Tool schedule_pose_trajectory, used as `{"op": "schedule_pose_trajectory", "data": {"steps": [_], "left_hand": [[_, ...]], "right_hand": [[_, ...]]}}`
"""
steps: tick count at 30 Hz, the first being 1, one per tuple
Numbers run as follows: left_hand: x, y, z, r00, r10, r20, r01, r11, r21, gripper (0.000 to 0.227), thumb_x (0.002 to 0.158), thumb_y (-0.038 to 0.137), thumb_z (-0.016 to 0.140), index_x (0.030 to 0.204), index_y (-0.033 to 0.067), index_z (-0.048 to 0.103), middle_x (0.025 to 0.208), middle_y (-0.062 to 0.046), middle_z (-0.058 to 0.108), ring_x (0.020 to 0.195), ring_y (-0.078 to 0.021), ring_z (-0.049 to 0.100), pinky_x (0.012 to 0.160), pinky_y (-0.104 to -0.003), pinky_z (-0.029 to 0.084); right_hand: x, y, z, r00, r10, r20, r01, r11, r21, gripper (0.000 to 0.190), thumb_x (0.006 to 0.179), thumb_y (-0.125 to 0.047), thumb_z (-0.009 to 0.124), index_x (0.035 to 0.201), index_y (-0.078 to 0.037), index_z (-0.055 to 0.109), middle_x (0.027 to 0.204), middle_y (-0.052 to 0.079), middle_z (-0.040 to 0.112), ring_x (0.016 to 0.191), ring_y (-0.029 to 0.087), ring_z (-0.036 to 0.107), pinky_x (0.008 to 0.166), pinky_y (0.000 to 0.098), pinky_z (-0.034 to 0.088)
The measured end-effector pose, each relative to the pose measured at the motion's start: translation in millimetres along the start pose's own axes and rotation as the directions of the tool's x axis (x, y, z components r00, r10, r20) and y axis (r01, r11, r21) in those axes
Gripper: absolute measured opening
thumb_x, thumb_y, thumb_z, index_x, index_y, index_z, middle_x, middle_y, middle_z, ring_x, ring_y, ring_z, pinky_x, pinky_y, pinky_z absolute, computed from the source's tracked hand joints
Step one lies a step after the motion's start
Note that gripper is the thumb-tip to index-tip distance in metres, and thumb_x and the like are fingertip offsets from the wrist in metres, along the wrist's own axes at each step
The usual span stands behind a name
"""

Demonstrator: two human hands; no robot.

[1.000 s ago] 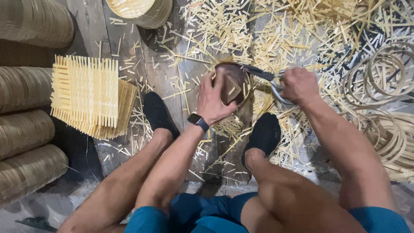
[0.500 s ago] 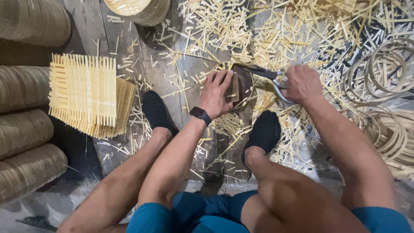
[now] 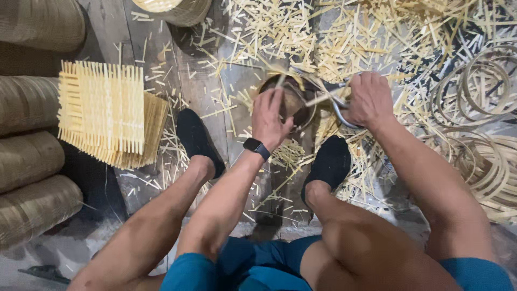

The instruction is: The person trims the edges of bamboo trays using shears. They repeatedly pick up a tray, place it on a wooden block, and cut the excess bamboo strips around the rim.

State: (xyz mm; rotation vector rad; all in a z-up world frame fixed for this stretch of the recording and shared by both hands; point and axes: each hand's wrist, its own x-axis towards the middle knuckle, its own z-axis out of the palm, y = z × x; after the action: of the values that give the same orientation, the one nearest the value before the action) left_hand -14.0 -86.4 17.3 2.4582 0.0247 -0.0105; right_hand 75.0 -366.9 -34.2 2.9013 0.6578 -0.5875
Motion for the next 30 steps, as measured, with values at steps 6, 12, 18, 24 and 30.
{"op": "schedule_pose_trajectory", "data": {"steps": [6,12,18,24,30], "left_hand": [[6.7,-12.8,-11.1,0.983,0.143,0.112,-0.147,0.989,0.022,0.081,0.067,0.009,0.081,0.143,0.0053,0.053,0.139,-0.017,0.054,0.129,-0.0398,0.049,0.113,-0.048,0.041],[16.2,-23.3,-19.3,0.936,0.292,0.199,-0.305,0.952,0.037,0.075,0.07,0.001,0.075,0.142,0.0178,0.058,0.145,-0.012,0.056,0.135,-0.0359,0.051,0.115,-0.044,0.047],[5.1,-5.6,-8.1,0.998,0.053,0.025,-0.053,0.998,-0.015,0.097,0.059,0.027,0.088,0.144,0.0089,0.046,0.145,-0.023,0.046,0.133,-0.0471,0.044,0.111,-0.052,0.038],[0.3,6.4,10.3,0.994,-0.108,-0.022,0.106,0.99,-0.098,0.103,0.065,0.028,0.09,0.153,0.0092,0.038,0.148,-0.025,0.043,0.137,-0.0445,0.043,0.117,-0.051,0.038],[10.8,0.0,-6.7,0.992,-0.003,0.123,0.005,1.0,-0.021,0.102,0.058,0.02,0.088,0.15,0.0153,0.044,0.15,-0.015,0.047,0.134,-0.0425,0.045,0.117,-0.05,0.037]], "right_hand": [[0.0,5.4,0.0,0.994,0.019,0.108,-0.033,0.991,0.128,0.037,0.092,-0.038,0.066,0.113,-0.007,0.069,0.102,0.017,0.065,0.095,0.03,0.061,0.081,0.0448,0.054],[4.1,-6.4,-6.6,1.0,-0.007,-0.011,0.007,1.0,0.025,0.054,0.088,-0.053,0.069,0.106,-0.002,0.069,0.092,0.017,0.062,0.086,0.027,0.059,0.081,0.0416,0.052],[0.3,-2.1,-19.0,0.982,0.043,0.185,-0.069,0.988,0.135,0.034,0.086,-0.04,0.068,0.105,-0.012,0.071,0.094,0.015,0.061,0.088,0.027,0.059,0.075,0.0444,0.055],[-1.6,-3.3,-16.9,1.0,0.004,0.007,-0.004,0.999,-0.033,0.064,0.086,-0.065,0.07,0.095,-0.002,0.07,0.089,0.014,0.063,0.085,0.026,0.062,0.078,0.0391,0.054],[-2.6,2.5,-18.9,0.997,-0.008,0.077,0.001,0.996,0.086,0.037,0.085,-0.044,0.069,0.101,-0.011,0.07,0.095,0.013,0.062,0.088,0.027,0.06,0.075,0.0425,0.052]]}}
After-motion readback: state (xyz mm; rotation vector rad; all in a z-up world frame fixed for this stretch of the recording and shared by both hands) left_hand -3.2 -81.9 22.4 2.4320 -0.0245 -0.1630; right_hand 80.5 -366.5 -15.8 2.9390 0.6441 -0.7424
